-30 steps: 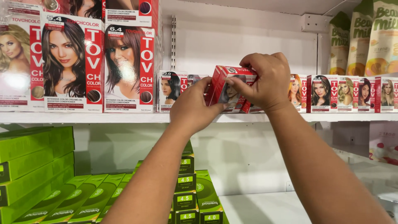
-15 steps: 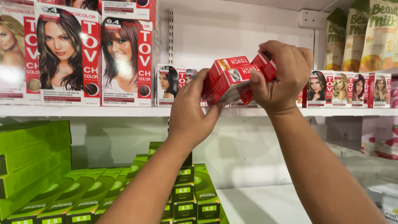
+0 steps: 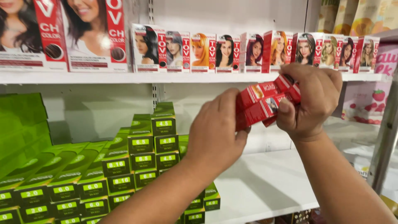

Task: Organizing and arranging hair dye boxes and treatment jars on retail store shelves.

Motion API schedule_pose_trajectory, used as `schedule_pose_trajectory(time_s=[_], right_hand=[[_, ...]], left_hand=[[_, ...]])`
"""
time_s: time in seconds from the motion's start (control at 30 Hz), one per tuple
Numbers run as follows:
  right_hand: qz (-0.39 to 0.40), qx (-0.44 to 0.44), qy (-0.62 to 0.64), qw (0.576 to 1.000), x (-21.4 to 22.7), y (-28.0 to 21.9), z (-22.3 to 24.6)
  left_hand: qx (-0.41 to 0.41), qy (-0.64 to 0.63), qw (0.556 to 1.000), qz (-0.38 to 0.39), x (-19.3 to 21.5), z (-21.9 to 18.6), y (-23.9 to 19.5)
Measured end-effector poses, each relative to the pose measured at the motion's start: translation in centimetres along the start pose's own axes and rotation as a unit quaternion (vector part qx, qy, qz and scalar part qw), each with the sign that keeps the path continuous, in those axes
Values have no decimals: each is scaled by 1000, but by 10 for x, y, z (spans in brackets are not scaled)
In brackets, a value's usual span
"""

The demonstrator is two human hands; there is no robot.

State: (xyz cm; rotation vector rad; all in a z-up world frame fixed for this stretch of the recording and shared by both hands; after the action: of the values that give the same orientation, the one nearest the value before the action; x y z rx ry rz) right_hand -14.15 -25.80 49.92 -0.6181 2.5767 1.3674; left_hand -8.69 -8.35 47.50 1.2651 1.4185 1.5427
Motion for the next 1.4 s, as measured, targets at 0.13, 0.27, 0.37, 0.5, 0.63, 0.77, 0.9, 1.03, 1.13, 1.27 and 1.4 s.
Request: schedule_pose_trajectory(time_s=[0.13, 0.27, 0.37, 0.5, 0.63, 0.77, 0.9, 1.03, 1.13, 1.27, 1.4], right_hand=[[58, -2, 17, 998, 6, -39, 3], [102, -54, 70, 991, 1, -84, 1], [130, -102, 90, 982, -8, -117, -1], [169, -109, 88, 976, -26, -162, 3], [209, -116, 84, 967, -51, -204, 12], [282, -156, 103, 941, -75, -249, 18], [333, -195, 139, 912, -89, -268, 30], [401, -238, 155, 871, -90, -262, 25], [443, -263, 227, 826, -89, -265, 10], [560, -213, 312, 737, -93, -264, 0], [661, -226, 270, 663, -89, -259, -4]], left_hand=[[89, 8, 992, 88, -34, -6, -21], [208, 38, 956, 204, -73, -2, -42], [284, 47, 927, 240, -108, 12, -63], [376, 40, 898, 224, -152, 43, -97], [466, 31, 858, 214, -192, 76, -133], [538, 36, 827, 161, -235, 120, -166], [556, 40, 813, 166, -224, 122, -169], [544, 35, 817, 187, -228, 130, -169], [554, 41, 810, 188, -233, 139, -174], [539, -14, 834, 117, -229, 141, -175], [508, -60, 857, 66, -232, 145, -174]])
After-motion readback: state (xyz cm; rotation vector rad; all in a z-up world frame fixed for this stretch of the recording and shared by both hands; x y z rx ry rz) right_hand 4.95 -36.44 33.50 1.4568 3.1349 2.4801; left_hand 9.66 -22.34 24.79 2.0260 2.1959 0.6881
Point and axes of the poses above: each hand's wrist, its own y-axis towards the middle knuckle, its own x-axis out of the back of the hand, z = x × y, the point moved 5 cm from there along y, towards the middle knuckle, and after that the axes turned 8 degrees about x, right-handed, at the moved point
